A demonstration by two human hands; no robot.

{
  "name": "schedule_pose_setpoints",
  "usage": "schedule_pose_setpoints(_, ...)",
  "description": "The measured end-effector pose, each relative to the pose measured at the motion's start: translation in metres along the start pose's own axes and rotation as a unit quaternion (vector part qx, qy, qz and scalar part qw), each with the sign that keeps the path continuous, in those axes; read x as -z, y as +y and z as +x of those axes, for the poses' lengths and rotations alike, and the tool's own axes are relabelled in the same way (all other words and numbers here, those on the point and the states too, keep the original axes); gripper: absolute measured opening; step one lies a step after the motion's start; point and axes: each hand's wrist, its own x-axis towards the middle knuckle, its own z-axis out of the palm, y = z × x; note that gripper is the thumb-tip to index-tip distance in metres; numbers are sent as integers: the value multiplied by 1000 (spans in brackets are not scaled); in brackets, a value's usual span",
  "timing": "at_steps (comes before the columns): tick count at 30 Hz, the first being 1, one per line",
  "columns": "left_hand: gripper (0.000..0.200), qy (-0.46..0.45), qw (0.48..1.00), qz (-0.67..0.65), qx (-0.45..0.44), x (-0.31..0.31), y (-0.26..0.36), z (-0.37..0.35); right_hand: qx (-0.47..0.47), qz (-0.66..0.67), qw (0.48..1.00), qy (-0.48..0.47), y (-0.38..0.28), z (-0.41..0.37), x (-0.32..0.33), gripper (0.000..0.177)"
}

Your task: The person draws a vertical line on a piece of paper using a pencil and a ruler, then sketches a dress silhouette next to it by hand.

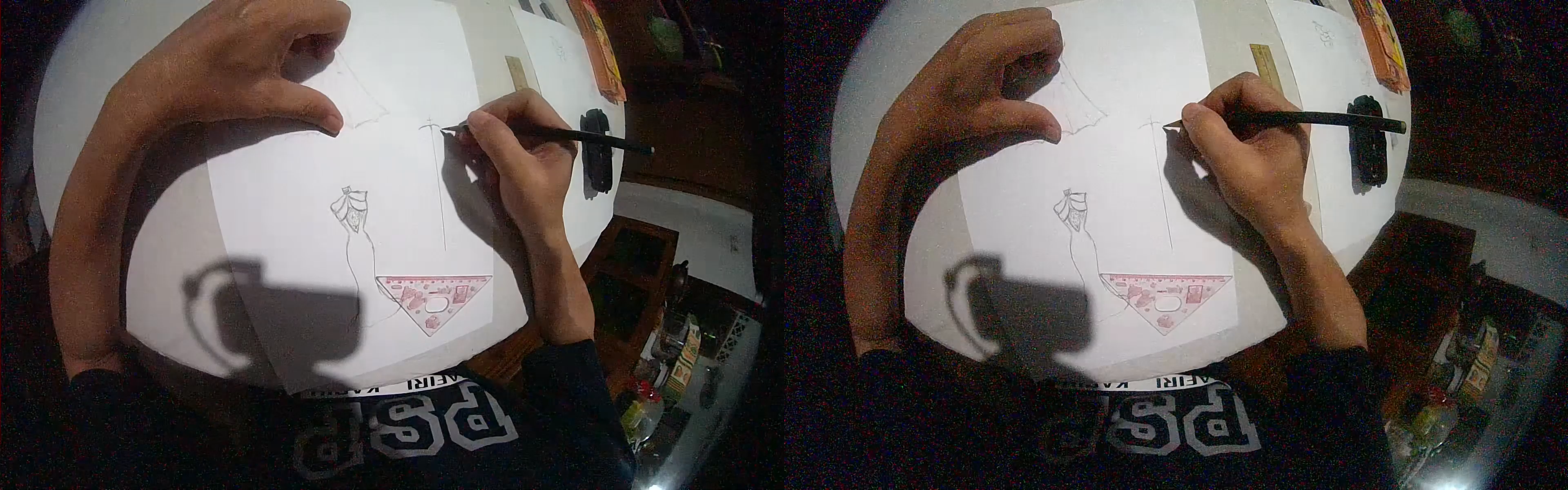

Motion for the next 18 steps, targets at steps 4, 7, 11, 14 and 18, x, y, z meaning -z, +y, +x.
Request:
schedule_pose_setpoints(4, 50, 16, 1000, 4, -25, -1, -4, 0, 15, 7, 1000, 2, 3, 0, -3, 11)
schedule_pose_setpoints(7, 50, 10, 1000, 3, -20, -1, -5, 3, 58, -21, 998, -2, 2, 0, -5, 12)
schedule_pose_setpoints(11, 50, 9, 1000, 6, 2, 0, 1, 0, 49, -34, 998, -9, 0, -3, -5, 13)
schedule_pose_setpoints(14, 50, 16, 999, -2, -39, 0, -5, 1, 135, -90, 987, -21, -6, -3, -6, 13)
schedule_pose_setpoints(18, 49, 10, 1000, -8, -28, -1, -8, 1, 154, -87, 984, -18, 8, -1, -4, 13)
